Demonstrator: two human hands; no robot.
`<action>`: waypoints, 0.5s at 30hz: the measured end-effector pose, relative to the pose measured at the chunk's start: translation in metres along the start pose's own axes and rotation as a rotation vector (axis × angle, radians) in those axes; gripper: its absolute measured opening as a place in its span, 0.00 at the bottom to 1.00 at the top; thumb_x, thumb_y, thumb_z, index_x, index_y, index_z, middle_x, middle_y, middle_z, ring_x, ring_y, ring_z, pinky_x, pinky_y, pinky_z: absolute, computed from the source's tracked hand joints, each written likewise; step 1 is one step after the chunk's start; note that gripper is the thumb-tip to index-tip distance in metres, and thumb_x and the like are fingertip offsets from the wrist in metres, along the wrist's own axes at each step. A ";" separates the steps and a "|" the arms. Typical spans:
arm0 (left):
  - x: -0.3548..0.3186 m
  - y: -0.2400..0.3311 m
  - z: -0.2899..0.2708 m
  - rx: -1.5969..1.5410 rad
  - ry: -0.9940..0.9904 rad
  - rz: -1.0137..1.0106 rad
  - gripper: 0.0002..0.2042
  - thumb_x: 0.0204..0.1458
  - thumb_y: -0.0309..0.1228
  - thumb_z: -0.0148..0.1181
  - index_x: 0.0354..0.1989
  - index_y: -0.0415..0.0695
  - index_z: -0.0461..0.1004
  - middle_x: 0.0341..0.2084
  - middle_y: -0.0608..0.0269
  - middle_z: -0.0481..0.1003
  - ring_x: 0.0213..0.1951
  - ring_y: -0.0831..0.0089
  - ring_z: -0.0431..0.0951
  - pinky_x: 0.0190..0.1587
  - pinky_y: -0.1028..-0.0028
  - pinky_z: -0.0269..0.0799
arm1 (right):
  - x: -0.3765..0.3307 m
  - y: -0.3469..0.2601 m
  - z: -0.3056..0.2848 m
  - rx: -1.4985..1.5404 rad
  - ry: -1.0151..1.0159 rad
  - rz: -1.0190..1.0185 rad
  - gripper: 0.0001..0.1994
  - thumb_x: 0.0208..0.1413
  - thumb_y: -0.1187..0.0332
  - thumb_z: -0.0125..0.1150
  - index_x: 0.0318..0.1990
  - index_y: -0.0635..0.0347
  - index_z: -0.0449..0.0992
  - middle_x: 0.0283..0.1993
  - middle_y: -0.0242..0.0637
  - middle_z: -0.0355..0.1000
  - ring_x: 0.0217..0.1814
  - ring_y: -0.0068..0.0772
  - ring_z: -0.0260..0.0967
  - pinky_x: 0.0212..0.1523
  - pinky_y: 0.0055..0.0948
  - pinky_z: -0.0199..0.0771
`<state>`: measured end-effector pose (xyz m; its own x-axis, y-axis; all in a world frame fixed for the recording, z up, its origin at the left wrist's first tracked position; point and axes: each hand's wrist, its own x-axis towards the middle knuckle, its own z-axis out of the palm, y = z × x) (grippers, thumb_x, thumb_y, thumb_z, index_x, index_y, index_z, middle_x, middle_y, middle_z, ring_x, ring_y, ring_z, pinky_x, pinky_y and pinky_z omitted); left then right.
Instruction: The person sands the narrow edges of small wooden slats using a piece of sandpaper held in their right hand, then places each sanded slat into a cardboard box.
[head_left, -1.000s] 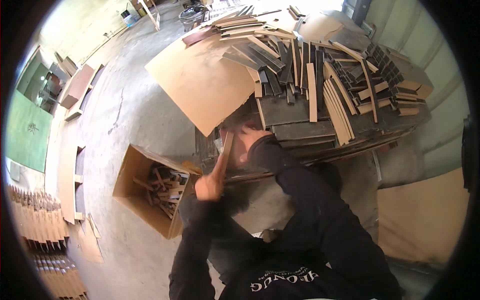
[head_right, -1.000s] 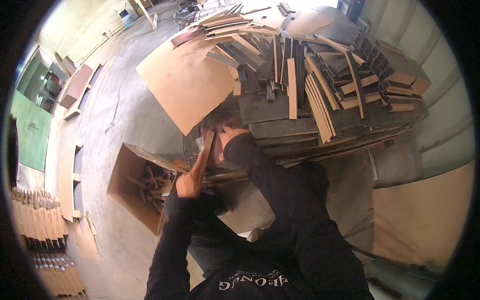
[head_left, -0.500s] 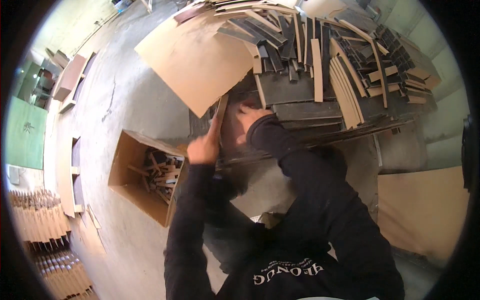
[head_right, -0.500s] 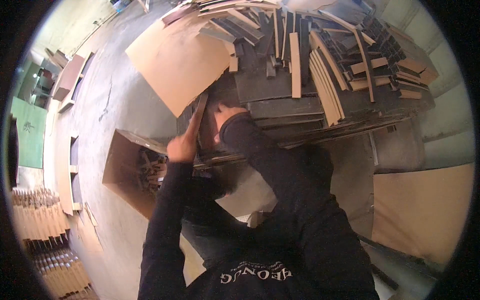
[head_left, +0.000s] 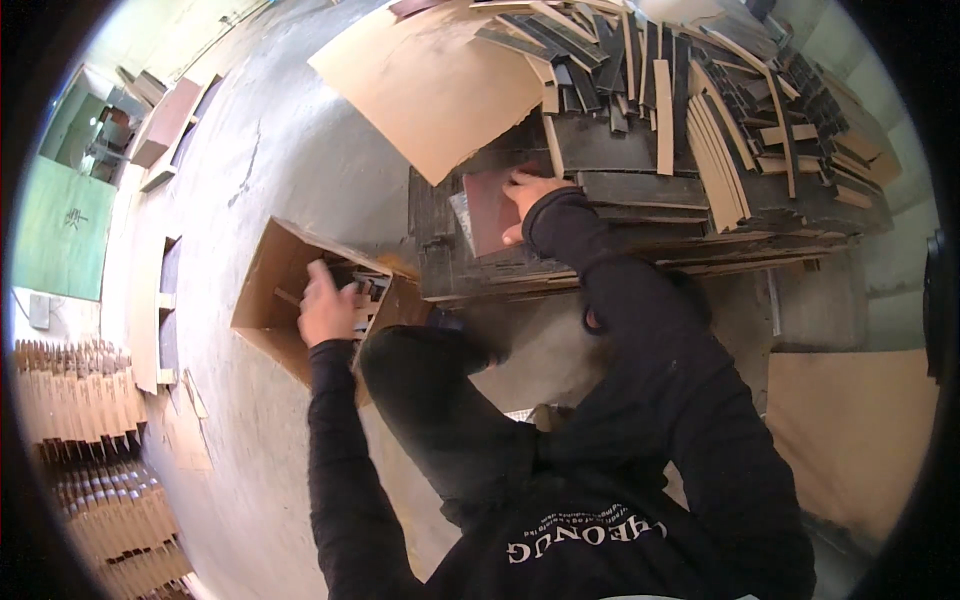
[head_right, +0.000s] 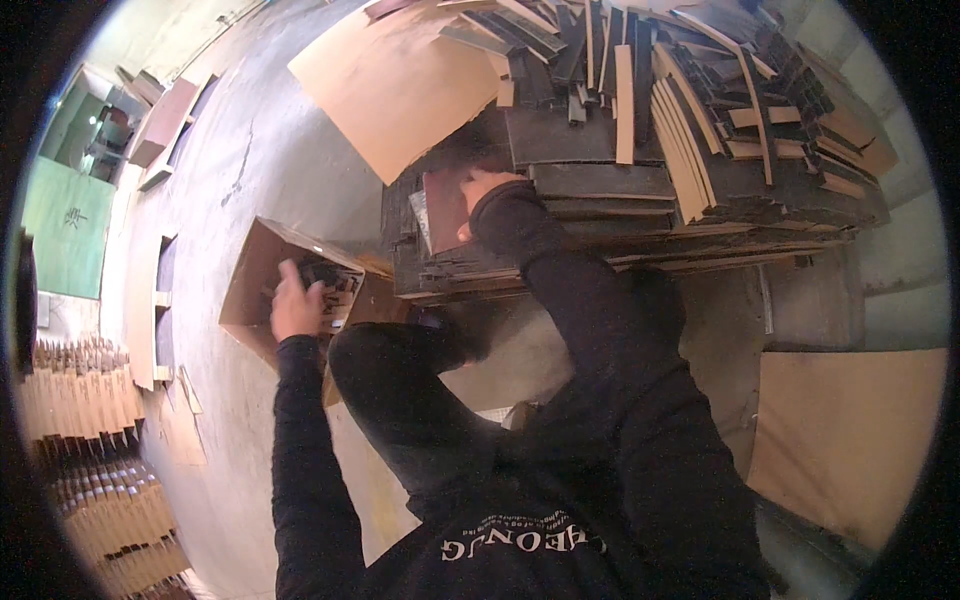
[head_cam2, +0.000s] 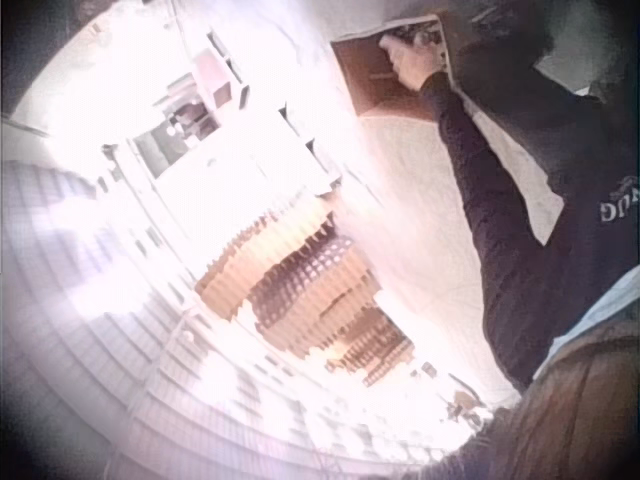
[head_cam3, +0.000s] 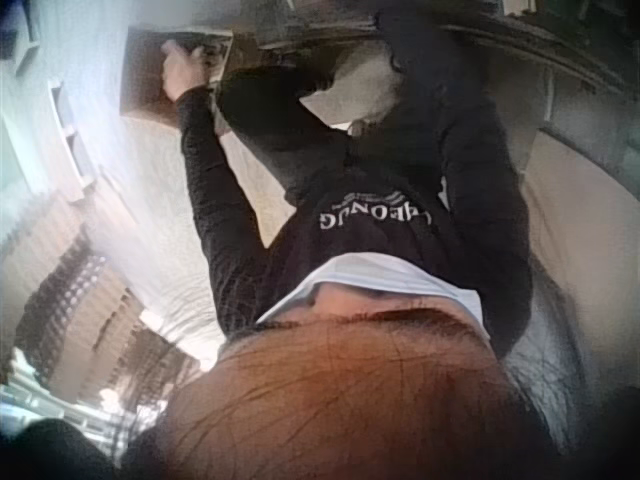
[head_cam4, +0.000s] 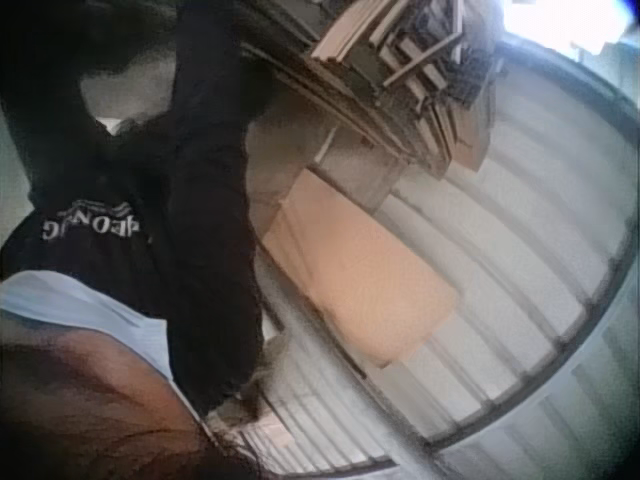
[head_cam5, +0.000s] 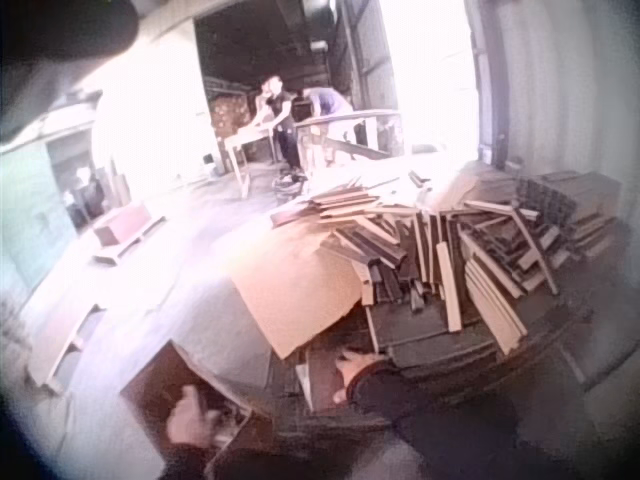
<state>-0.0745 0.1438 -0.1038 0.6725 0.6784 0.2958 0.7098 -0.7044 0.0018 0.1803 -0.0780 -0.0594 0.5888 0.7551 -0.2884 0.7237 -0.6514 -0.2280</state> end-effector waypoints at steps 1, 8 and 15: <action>-0.003 0.024 0.000 -0.154 -0.150 0.050 0.22 0.46 0.44 0.52 0.49 0.47 0.63 0.31 0.53 0.72 0.35 0.54 0.72 0.36 0.60 0.67 | 0.001 0.000 0.002 0.004 0.018 -0.010 0.37 0.34 0.51 0.64 0.54 0.54 0.61 0.62 0.38 0.51 0.60 0.38 0.54 0.56 0.35 0.56; -0.042 0.135 0.069 -0.992 -0.237 -0.246 0.19 0.48 0.44 0.52 0.41 0.41 0.72 0.36 0.50 0.73 0.40 0.58 0.73 0.42 0.70 0.66 | 0.002 -0.006 -0.003 -0.029 0.013 -0.018 0.39 0.32 0.50 0.64 0.55 0.54 0.60 0.62 0.38 0.49 0.61 0.36 0.52 0.57 0.33 0.55; -0.035 0.154 0.046 -0.938 -0.234 -0.522 0.15 0.45 0.41 0.56 0.34 0.43 0.75 0.28 0.54 0.75 0.33 0.65 0.76 0.37 0.71 0.68 | 0.004 -0.002 0.002 -0.019 0.040 -0.020 0.39 0.31 0.50 0.65 0.55 0.55 0.61 0.62 0.38 0.50 0.61 0.35 0.52 0.57 0.32 0.54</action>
<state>0.0207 0.0211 -0.1581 0.4294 0.8920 -0.1412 0.5439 -0.1307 0.8289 0.1811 -0.0738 -0.0618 0.5874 0.7708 -0.2465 0.7423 -0.6345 -0.2154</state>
